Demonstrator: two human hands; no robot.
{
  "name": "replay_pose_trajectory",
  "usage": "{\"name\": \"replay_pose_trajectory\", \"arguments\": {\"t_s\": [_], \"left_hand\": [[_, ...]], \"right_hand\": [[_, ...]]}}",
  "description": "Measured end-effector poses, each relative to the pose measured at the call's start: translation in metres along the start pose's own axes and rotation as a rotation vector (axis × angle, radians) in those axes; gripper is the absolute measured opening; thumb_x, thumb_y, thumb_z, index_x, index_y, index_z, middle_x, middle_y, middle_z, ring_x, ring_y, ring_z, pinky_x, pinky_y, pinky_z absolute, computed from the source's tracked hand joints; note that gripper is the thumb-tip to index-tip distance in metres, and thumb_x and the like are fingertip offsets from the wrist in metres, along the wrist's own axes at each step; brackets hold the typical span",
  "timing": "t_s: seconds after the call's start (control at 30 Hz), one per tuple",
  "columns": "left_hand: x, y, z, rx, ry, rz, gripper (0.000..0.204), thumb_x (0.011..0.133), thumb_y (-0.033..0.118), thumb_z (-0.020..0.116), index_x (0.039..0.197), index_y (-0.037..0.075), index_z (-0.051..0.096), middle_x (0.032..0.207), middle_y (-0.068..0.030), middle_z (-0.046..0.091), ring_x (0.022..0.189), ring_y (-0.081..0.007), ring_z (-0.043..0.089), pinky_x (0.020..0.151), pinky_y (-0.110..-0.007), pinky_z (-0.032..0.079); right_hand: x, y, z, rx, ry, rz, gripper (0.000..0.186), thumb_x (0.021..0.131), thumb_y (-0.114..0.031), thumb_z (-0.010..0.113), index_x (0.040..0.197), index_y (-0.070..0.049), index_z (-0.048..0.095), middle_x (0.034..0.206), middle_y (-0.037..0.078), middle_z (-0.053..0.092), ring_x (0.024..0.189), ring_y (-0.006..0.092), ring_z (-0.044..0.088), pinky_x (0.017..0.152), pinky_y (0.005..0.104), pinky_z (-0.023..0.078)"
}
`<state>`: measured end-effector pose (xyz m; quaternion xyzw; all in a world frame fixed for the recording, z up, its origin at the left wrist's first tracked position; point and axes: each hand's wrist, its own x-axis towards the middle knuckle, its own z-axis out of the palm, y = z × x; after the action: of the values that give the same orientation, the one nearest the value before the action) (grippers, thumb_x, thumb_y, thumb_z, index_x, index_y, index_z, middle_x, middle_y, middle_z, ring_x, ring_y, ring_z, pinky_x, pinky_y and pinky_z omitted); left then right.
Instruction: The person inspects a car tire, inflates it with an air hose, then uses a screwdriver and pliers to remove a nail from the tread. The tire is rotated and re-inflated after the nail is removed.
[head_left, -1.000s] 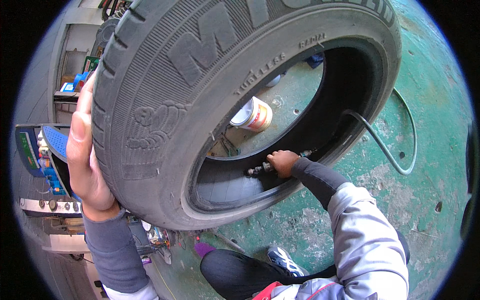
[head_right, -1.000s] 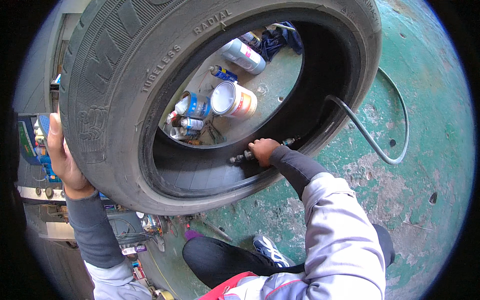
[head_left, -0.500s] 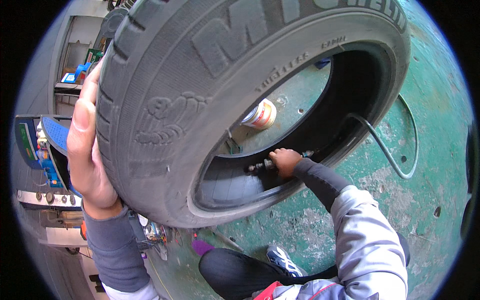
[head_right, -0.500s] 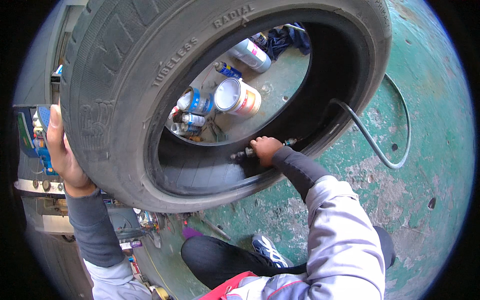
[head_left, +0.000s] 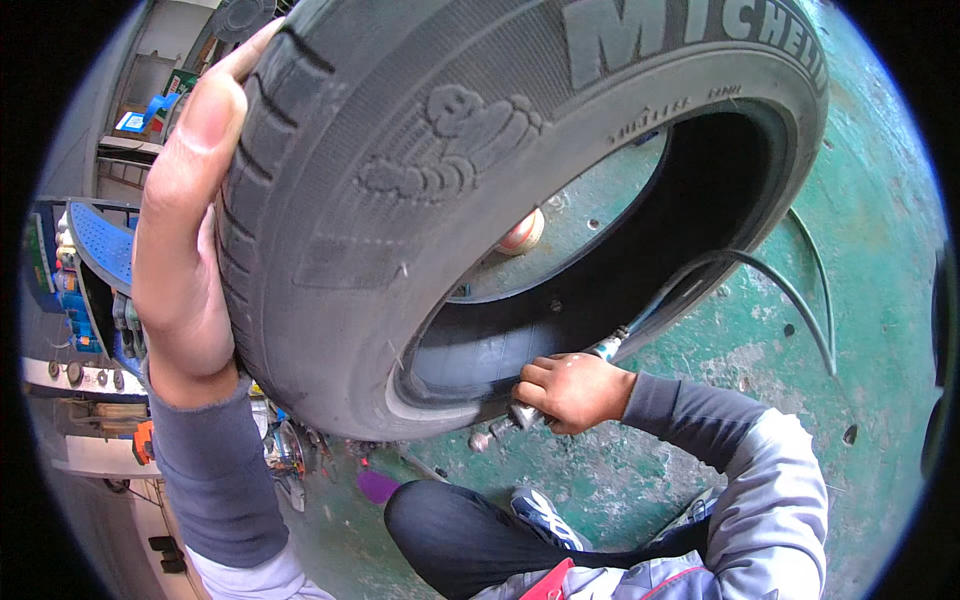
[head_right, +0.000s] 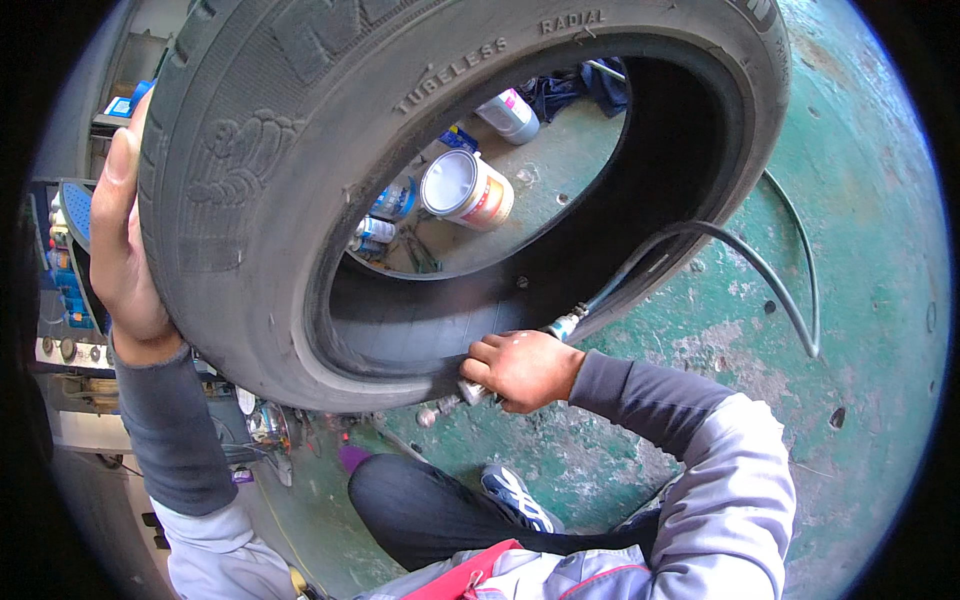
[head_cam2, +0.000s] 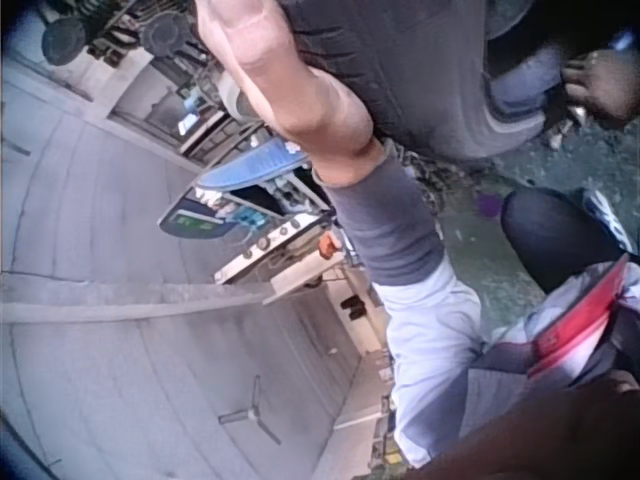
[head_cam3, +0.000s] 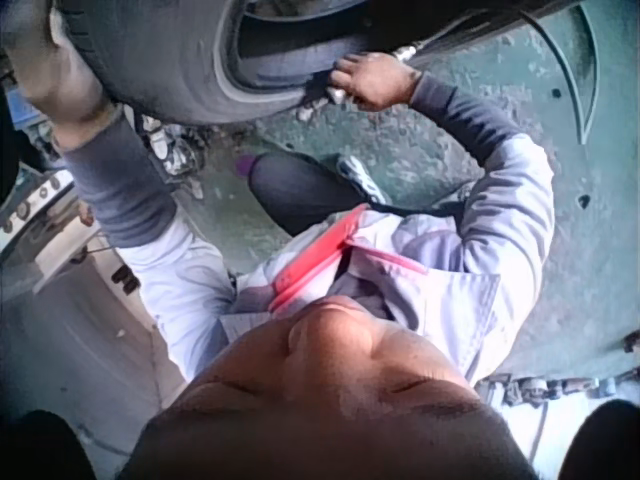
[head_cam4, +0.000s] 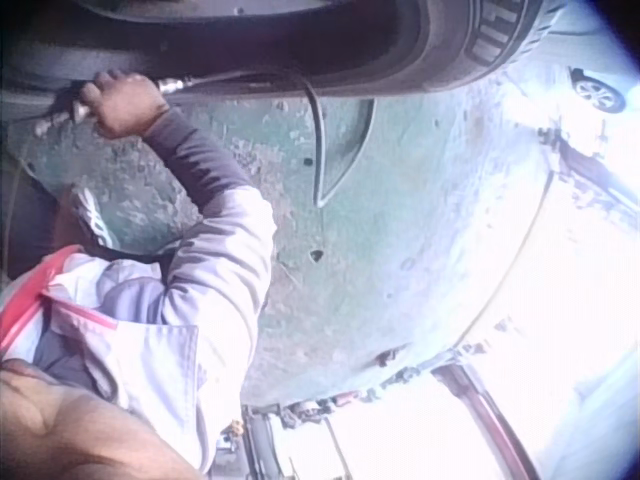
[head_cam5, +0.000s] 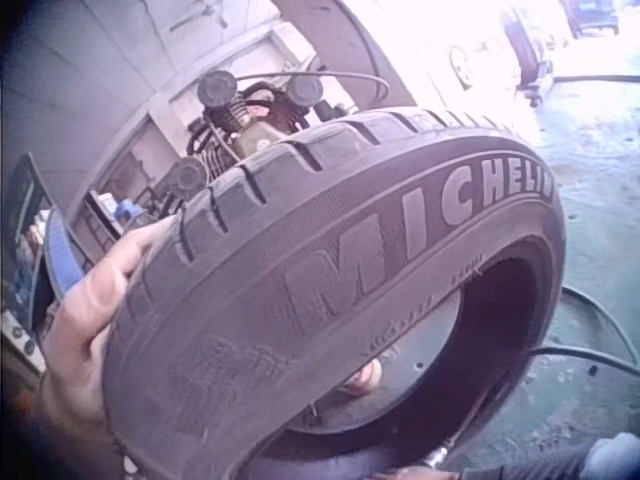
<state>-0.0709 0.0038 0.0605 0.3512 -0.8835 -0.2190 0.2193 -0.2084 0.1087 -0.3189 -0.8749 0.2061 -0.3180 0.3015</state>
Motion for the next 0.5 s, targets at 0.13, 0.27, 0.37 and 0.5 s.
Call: {"name": "replay_pose_trajectory", "arguments": {"t_s": [0.13,0.27,0.37,0.5], "left_hand": [[-0.002,-0.011,-0.017,-0.036,0.048,-0.048,0.072,0.116,0.049,0.033,0.165,-0.002,0.044,0.158,-0.0191,0.058,0.14,-0.0275,0.063,0.118,-0.04,0.05],[0.0,-0.016,-0.026,0.306,-0.013,0.348,0.061,0.117,0.04,0.04,0.166,0.004,0.043,0.16,-0.0205,0.056,0.141,-0.0293,0.062,0.117,-0.043,0.052],[0.001,-0.01,-0.028,-0.195,-0.139,0.035,0.055,0.116,0.025,0.049,0.169,0.01,0.04,0.163,-0.0229,0.053,0.144,-0.0327,0.061,0.118,-0.046,0.053],[0.005,-0.002,-0.025,0.503,-0.099,0.515,0.054,0.116,0.022,0.048,0.168,0.009,0.041,0.16,-0.0232,0.056,0.141,-0.0313,0.063,0.119,-0.044,0.053]], "right_hand": [[-0.006,0.023,-0.003,-0.159,0.005,0.144,0.055,0.07,-0.018,0.081,0.12,-0.005,0.061,0.108,0.015,0.065,0.104,0.0392,0.069,0.088,0.0521,0.059],[0.001,0.055,-0.014,-0.176,0.224,0.107,0.047,0.074,-0.017,0.08,0.116,-0.005,0.064,0.104,0.014,0.063,0.1,0.0375,0.067,0.085,0.0502,0.058],[0.017,0.076,-0.012,-0.225,0.268,0.129,0.053,0.072,-0.018,0.082,0.12,-0.005,0.064,0.105,0.014,0.064,0.102,0.0376,0.067,0.09,0.05,0.058],[0.032,0.113,0.008,-0.219,0.146,0.192,0.052,0.072,-0.02,0.083,0.118,-0.006,0.063,0.106,0.014,0.067,0.107,0.0377,0.068,0.093,0.0508,0.057]]}}
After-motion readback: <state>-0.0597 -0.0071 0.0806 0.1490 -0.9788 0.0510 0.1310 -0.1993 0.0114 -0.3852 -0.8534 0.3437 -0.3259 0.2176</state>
